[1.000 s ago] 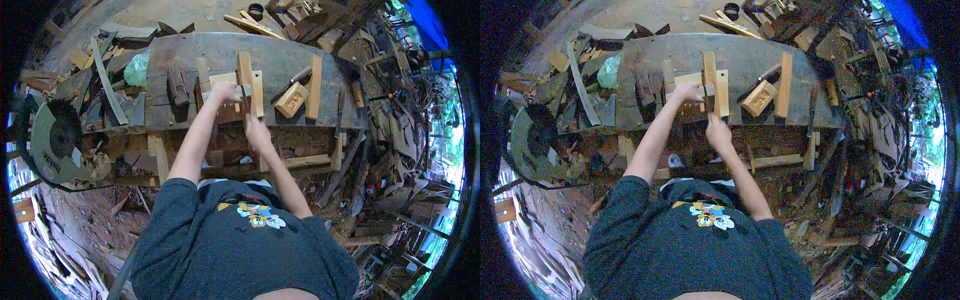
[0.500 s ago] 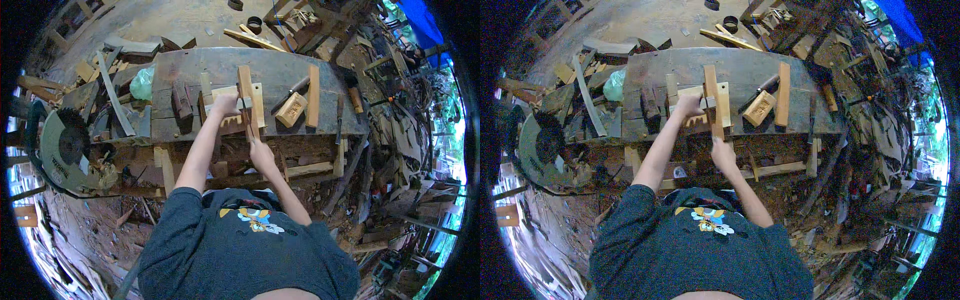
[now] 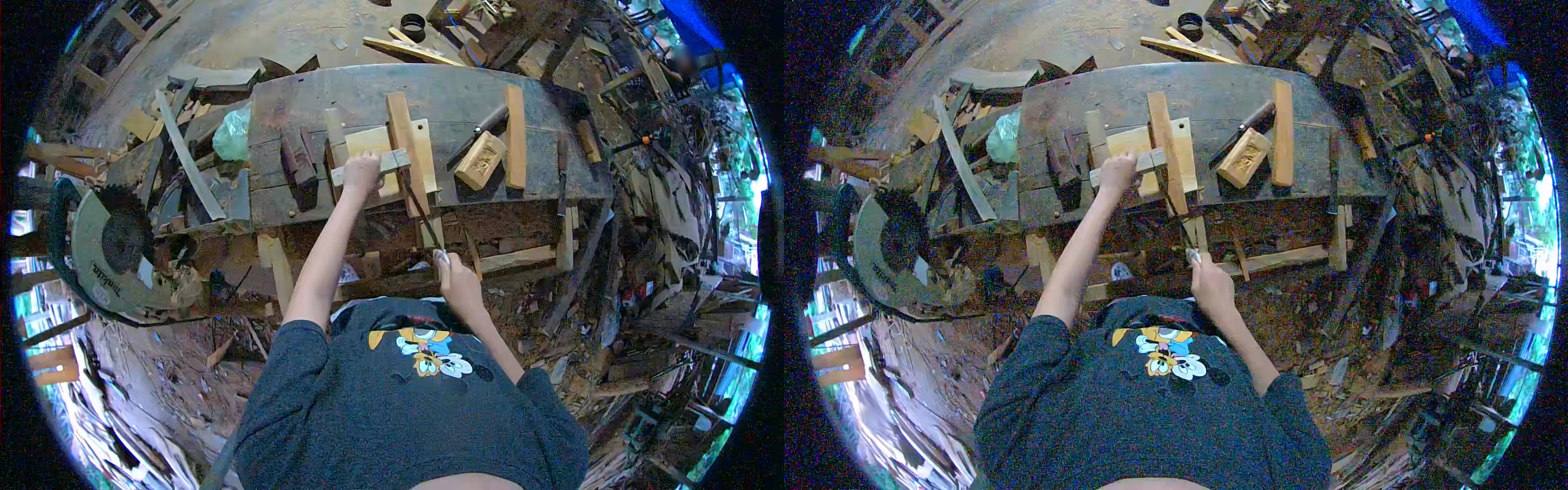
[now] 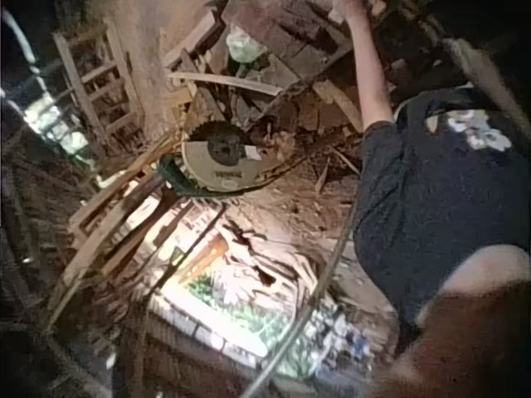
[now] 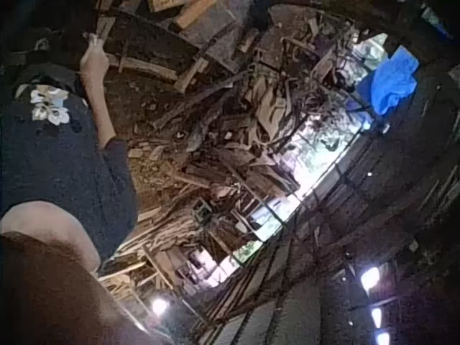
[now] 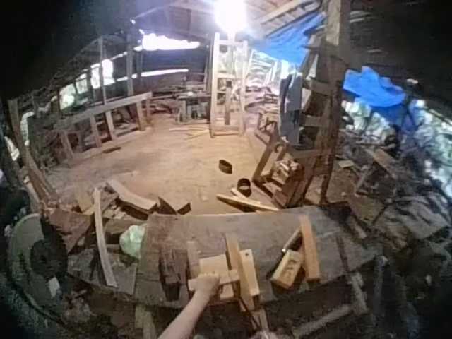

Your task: The person shapes a piece of wood with a hand chisel, arranges wooden blocks on the workbench, and cuts into a wooden piece with a handsaw.

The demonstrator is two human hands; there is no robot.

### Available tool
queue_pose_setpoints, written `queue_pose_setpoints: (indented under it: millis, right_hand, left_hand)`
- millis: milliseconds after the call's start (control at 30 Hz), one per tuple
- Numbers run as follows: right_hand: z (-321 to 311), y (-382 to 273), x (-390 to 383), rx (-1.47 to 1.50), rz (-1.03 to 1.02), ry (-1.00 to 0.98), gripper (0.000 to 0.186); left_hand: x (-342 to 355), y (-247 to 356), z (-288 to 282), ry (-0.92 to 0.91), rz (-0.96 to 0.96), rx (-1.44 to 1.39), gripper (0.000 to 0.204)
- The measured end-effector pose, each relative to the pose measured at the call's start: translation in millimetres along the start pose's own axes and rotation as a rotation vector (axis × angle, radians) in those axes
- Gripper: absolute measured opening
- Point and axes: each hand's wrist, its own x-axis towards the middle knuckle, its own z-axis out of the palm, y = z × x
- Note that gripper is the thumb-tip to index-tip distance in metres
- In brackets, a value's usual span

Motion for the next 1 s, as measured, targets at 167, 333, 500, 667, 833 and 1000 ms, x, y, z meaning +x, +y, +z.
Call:
queue_pose_setpoints:
  millis: [167,333,500,667,833,1000]
  right_hand:
    - [8,6,18,0.058,-0.114,0.144,0.021]
    - [22,-12,54,-0.097,-0.082,-0.011,0.025]
    - [19,-23,52,-0.132,-0.101,0.036,0.022]
    - [12,-16,42,-0.187,0.02,-0.053,0.025]
    - [23,-41,110,-0.109,-0.095,0.032,0.025]
    - [21,-46,95,-0.147,-0.06,0.025,0.023]
  left_hand:
    - [0,-2,-10,-0.071,0.038,-0.093,0.026]
    - [10,-2,-25,-0.278,0.028,-0.232,0.027]
    - [20,-10,-18,-0.356,0.042,-0.235,0.03]
    - [26,-15,-12,-0.39,0.06,-0.257,0.032]
    - [36,-22,6,-0.421,0.209,-0.283,0.039]
    - [40,-24,-11,-0.537,0.17,-0.413,0.034]
